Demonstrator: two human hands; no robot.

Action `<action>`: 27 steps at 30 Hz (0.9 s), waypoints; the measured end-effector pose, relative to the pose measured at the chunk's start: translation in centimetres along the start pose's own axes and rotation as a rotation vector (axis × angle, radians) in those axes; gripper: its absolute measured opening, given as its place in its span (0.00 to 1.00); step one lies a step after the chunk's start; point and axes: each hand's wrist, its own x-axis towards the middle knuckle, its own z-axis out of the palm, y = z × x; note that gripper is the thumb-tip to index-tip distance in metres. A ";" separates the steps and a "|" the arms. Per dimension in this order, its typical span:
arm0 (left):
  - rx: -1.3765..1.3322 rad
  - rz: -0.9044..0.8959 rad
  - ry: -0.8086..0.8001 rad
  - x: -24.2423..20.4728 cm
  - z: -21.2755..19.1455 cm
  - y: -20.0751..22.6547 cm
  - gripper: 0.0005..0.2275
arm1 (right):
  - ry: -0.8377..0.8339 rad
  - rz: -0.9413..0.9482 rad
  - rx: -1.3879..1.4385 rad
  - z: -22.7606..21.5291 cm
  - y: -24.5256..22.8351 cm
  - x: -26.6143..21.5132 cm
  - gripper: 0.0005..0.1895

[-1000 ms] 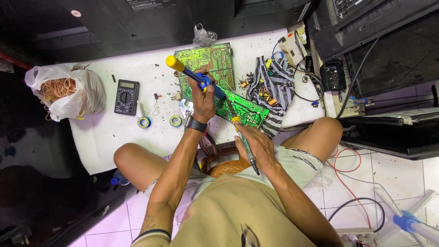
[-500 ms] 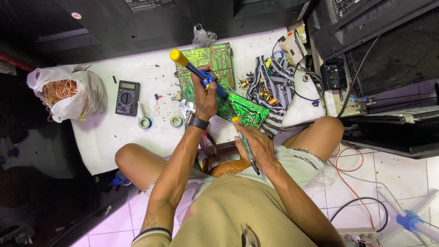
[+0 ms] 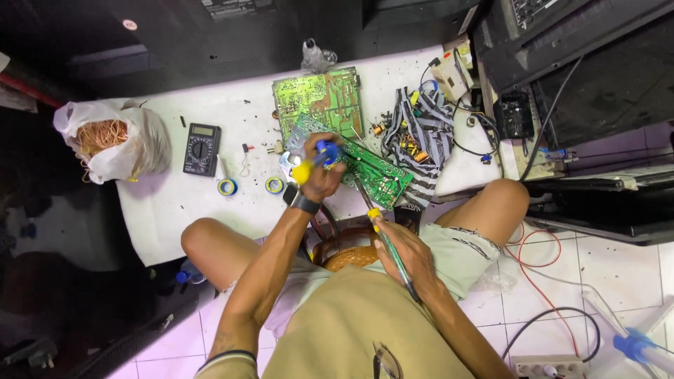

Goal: Desoldering and removing components from a printed circuit board using a soldering iron and a desoldering pump.

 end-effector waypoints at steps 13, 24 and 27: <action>0.429 -0.785 0.574 -0.4 -8.3 6.1 0.29 | 0.089 -0.055 -0.143 2.7 4.9 4.1 0.22; 0.622 -0.742 0.300 -1.4 -8.3 8.2 0.33 | 0.064 -0.164 -0.295 6.6 9.5 5.3 0.31; 0.671 -0.709 0.304 -1.8 -8.3 8.3 0.33 | 0.080 -0.156 -0.228 6.4 9.0 4.7 0.31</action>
